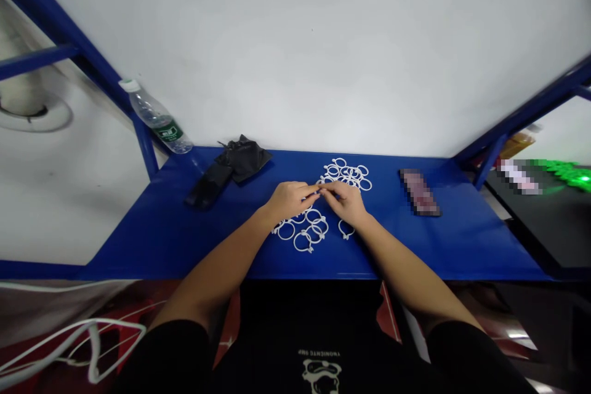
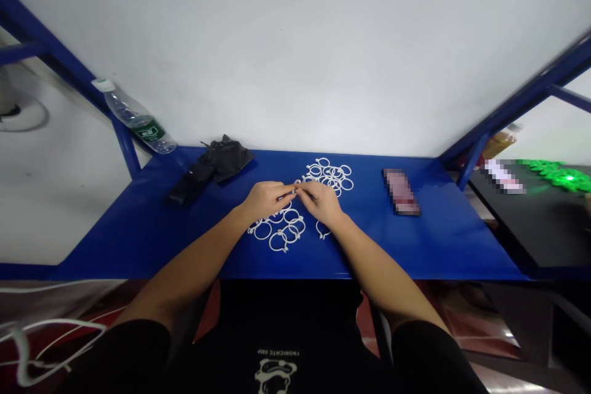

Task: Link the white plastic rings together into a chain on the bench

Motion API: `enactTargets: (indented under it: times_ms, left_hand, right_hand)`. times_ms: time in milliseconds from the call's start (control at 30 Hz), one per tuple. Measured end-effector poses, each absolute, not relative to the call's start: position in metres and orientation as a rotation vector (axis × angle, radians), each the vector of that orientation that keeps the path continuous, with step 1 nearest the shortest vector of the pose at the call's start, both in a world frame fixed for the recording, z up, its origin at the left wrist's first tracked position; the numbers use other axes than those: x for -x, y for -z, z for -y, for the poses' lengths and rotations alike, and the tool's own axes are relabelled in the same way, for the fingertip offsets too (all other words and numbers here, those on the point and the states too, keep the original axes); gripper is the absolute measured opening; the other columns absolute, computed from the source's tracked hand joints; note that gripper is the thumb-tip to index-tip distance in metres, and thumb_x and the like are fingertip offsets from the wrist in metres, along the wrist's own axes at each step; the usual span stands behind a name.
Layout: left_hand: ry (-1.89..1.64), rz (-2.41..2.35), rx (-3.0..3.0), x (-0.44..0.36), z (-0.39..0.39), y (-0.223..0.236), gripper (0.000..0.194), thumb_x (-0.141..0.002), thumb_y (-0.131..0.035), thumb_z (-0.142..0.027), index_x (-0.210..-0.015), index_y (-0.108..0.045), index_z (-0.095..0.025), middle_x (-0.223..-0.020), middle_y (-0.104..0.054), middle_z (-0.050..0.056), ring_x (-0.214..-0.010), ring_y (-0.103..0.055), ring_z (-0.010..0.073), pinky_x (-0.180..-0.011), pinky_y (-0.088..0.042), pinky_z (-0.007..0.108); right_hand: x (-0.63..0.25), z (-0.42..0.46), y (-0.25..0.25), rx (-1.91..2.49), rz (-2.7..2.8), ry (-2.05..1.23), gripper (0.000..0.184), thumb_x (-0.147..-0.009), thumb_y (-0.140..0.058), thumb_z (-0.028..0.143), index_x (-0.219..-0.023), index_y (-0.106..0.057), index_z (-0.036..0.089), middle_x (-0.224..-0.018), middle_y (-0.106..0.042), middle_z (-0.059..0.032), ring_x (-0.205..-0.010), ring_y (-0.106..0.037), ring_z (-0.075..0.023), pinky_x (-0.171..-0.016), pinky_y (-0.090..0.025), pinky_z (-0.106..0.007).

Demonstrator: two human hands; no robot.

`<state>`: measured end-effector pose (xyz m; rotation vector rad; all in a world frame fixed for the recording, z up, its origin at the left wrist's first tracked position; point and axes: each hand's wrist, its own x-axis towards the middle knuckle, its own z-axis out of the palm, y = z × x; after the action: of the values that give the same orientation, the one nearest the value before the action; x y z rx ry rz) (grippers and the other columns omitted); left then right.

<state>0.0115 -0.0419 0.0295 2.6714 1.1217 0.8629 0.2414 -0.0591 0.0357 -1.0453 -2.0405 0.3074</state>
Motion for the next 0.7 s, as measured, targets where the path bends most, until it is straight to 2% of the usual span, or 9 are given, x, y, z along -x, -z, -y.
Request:
enactTargets:
  times_ms: [233,333,500,567,700]
  left_hand:
    - [-0.621,-1.268,-2.488,0.011,0.031,-0.044,0.029,-0.1,-0.069,-0.039,-0.123,-0.08,-0.025,-0.108,-0.079,0.005,-0.095,-0.075,0.0205,-0.084,-0.055,0.031]
    - [-0.453,-1.313,-2.438,0.013,0.029,-0.043,0.025,-0.094,-0.076,-0.04,-0.113,-0.081,-0.025,-0.108,-0.078,0.005,-0.094,-0.075,0.0221,-0.082,-0.055,0.031]
    - [-0.349,-1.403,-2.411,0.003,0.03,-0.038,0.011,-0.091,-0.071,-0.022,-0.098,-0.08,-0.025,-0.1,-0.079,0.004,-0.096,-0.074,0.0244,-0.08,-0.053,0.032]
    - [-0.355,-1.492,-2.371,0.0,0.03,-0.037,0.014,-0.094,-0.067,-0.023,-0.099,-0.08,-0.026,-0.096,-0.08,0.004,-0.094,-0.075,0.0257,-0.079,-0.053,0.032]
    - [-0.538,-1.594,-2.229,-0.002,0.03,-0.038,0.024,-0.101,-0.06,-0.026,-0.116,-0.079,-0.026,-0.085,-0.08,0.004,-0.085,-0.076,0.0245,-0.077,-0.055,0.032]
  right_hand:
    - [-0.258,0.044,-0.041,1.355,1.604,-0.252,0.036,-0.098,-0.066,0.053,-0.112,-0.078,0.021,-0.07,-0.07,-0.0018,-0.063,-0.064,-0.02,-0.069,-0.056,-0.036]
    - [-0.26,0.043,-0.042,1.359,1.585,-0.287,0.036,-0.098,-0.066,0.052,-0.111,-0.078,0.022,-0.075,-0.071,-0.0025,-0.065,-0.064,-0.02,-0.069,-0.056,-0.036]
    - [-0.253,0.048,-0.037,1.211,1.872,-0.29,0.024,-0.101,-0.064,0.042,-0.107,-0.078,0.024,-0.083,-0.075,-0.0043,-0.07,-0.066,-0.0198,-0.071,-0.056,-0.035]
    - [-0.248,0.05,-0.034,1.082,2.037,-0.34,0.022,-0.101,-0.063,0.038,-0.111,-0.078,0.025,-0.089,-0.076,-0.0051,-0.074,-0.067,-0.0196,-0.073,-0.056,-0.034]
    - [-0.241,0.054,-0.031,0.933,2.242,-0.437,0.024,-0.103,-0.066,0.034,-0.123,-0.074,0.026,-0.105,-0.077,-0.0065,-0.077,-0.068,-0.0177,-0.074,-0.057,-0.033]
